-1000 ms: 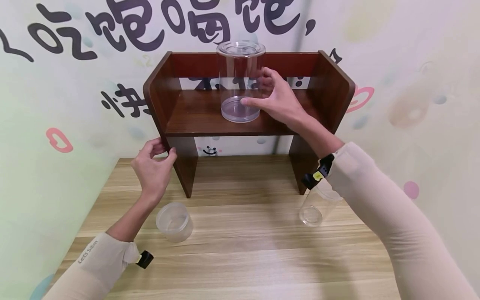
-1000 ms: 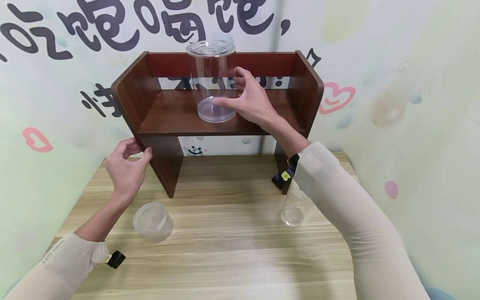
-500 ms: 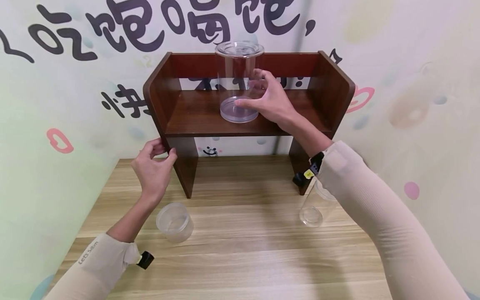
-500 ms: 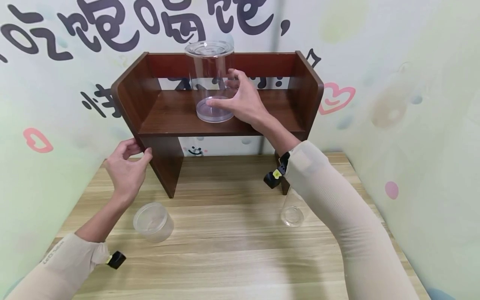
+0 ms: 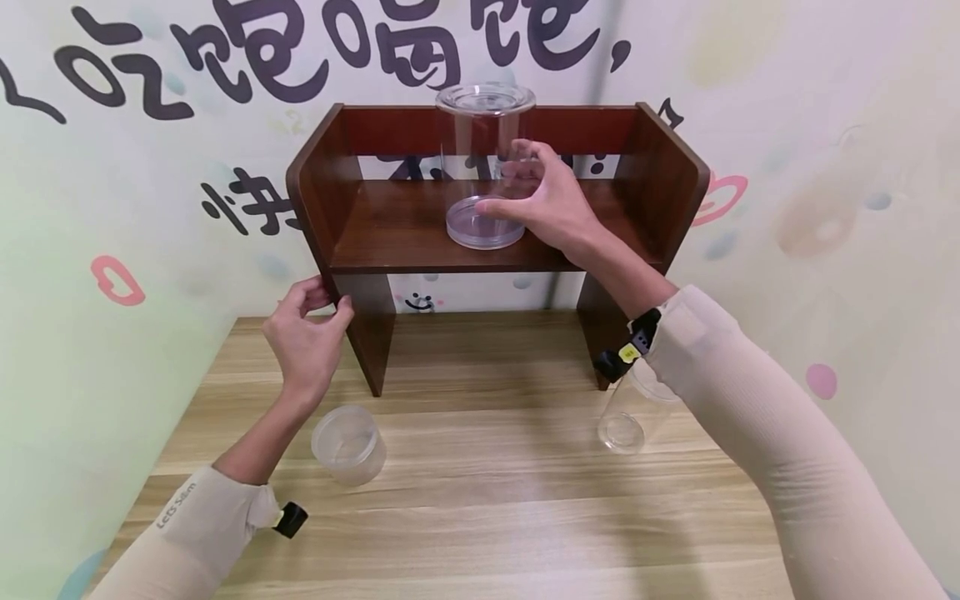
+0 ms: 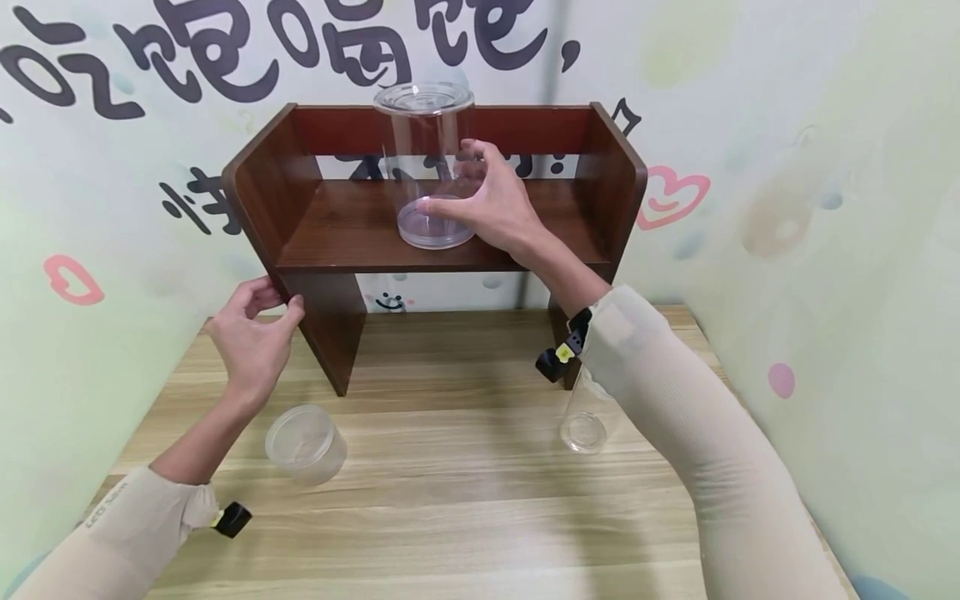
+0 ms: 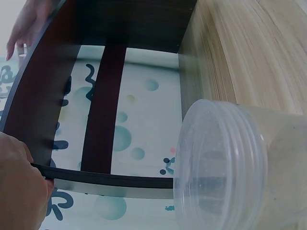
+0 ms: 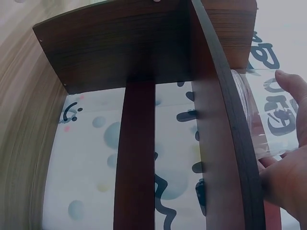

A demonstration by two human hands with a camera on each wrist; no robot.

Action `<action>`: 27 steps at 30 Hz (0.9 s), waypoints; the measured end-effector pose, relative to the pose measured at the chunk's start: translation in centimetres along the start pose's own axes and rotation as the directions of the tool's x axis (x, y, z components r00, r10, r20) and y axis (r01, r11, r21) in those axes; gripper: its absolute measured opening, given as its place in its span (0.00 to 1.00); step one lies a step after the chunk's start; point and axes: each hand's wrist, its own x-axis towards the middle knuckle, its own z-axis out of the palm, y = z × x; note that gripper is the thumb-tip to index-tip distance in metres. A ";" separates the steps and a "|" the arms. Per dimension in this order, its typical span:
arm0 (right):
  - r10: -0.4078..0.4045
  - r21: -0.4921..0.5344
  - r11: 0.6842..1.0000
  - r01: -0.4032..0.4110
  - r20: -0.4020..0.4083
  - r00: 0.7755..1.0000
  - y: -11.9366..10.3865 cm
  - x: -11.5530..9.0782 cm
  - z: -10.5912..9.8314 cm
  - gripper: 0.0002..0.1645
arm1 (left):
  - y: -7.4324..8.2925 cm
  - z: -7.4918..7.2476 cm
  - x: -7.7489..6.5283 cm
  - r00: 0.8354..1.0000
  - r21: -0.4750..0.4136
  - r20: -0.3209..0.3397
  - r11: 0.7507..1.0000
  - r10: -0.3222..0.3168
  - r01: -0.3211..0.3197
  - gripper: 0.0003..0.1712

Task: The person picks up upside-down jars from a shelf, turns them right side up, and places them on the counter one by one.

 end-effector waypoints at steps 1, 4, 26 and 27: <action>0.001 -0.003 1.000 -0.001 -0.001 1.000 -0.1 -0.1 0.0 0.57 | 0.0 0.0 0.0 1.000 0.001 -0.001 1.000 -0.001 0.001 0.14; 0.004 -0.004 1.000 -0.004 0.000 1.000 -0.3 -0.4 -0.2 0.58 | 0.0 0.0 0.0 1.000 0.009 -0.003 1.000 -0.003 0.003 0.15; -0.069 -0.010 0.998 0.070 0.058 0.996 -1.5 -5.4 -2.9 0.53 | -0.1 0.0 0.0 1.000 0.038 0.002 0.999 -0.014 0.014 0.15; -0.075 -0.014 0.997 0.076 0.062 0.995 -1.6 -5.7 -3.1 0.52 | -0.1 0.0 0.0 1.000 0.038 0.002 0.999 -0.014 0.014 0.15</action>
